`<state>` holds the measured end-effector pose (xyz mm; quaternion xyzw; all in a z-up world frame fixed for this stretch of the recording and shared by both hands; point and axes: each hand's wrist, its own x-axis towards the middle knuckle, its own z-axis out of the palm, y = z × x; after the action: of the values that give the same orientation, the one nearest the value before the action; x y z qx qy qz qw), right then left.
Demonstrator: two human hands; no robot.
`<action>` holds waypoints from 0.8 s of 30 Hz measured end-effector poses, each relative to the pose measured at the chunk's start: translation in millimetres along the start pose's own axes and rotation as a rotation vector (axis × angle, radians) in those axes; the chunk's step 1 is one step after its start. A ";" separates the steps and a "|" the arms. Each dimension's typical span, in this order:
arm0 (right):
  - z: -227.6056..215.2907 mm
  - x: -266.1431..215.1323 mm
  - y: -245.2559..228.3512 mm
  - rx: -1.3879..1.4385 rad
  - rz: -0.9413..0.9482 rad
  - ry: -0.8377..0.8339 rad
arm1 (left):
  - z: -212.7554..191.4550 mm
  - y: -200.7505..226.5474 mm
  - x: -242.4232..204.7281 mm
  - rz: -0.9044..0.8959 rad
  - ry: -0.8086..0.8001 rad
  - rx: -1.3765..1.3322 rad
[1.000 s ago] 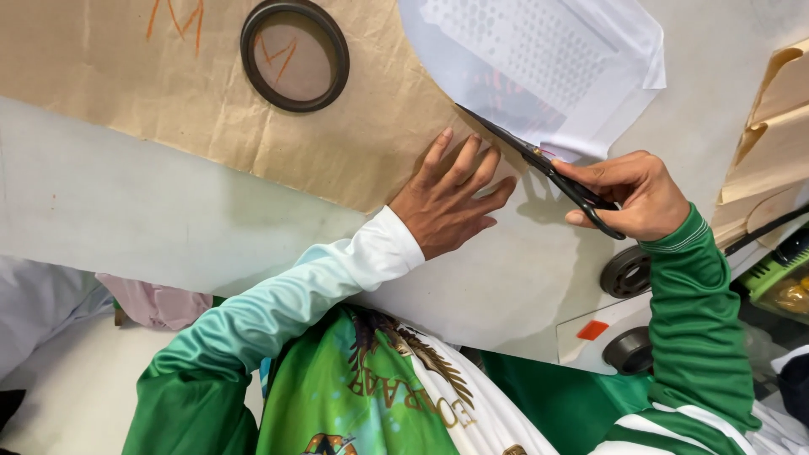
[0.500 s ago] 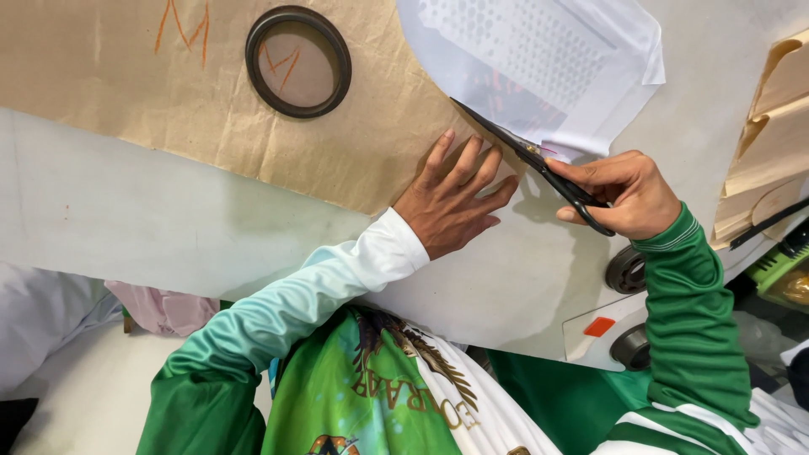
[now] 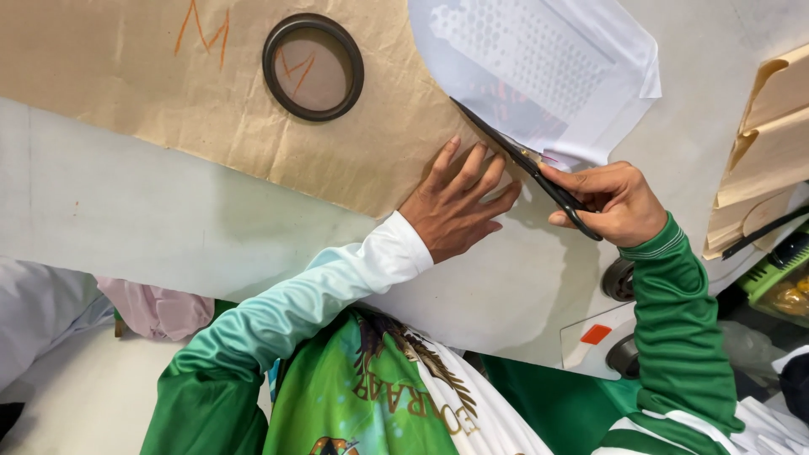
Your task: The person uses shears to cut a piece of white fabric that is layered over a brown paper pattern on a white table. They hold the fabric steady with one hand while cutting along the pattern's edge with the other, then lift the cut fabric to reveal the pattern underneath.
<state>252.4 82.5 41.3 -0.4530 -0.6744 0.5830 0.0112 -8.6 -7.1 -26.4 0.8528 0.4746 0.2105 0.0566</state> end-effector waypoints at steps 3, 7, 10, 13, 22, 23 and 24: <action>2.6 -1.8 -0.6 -0.002 0.009 0.005 | 4.0 3.4 0.0 -0.021 0.028 -0.002; 4.9 -2.9 -1.1 0.047 0.034 0.021 | -12.8 2.7 7.7 -0.081 -0.018 -0.186; 4.5 -3.3 0.0 0.049 0.026 0.029 | -41.6 -18.1 20.5 -0.069 0.106 -0.265; 4.5 -3.7 7.5 0.077 0.029 0.033 | -69.6 -48.6 30.8 -0.099 0.262 -0.186; 4.6 -2.9 7.1 0.139 0.036 0.046 | -50.1 -90.9 12.3 -0.124 0.190 0.135; 4.6 -4.2 8.9 0.141 0.035 0.047 | -50.4 -89.6 12.6 -0.131 0.194 0.135; 5.0 -4.1 7.6 0.141 0.039 0.049 | -50.1 -89.4 14.3 -0.131 0.194 0.130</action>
<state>256.7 75.4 35.8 -0.4784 -0.6223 0.6177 0.0482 -92.9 48.2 -3.2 0.7976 0.5450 0.2568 -0.0314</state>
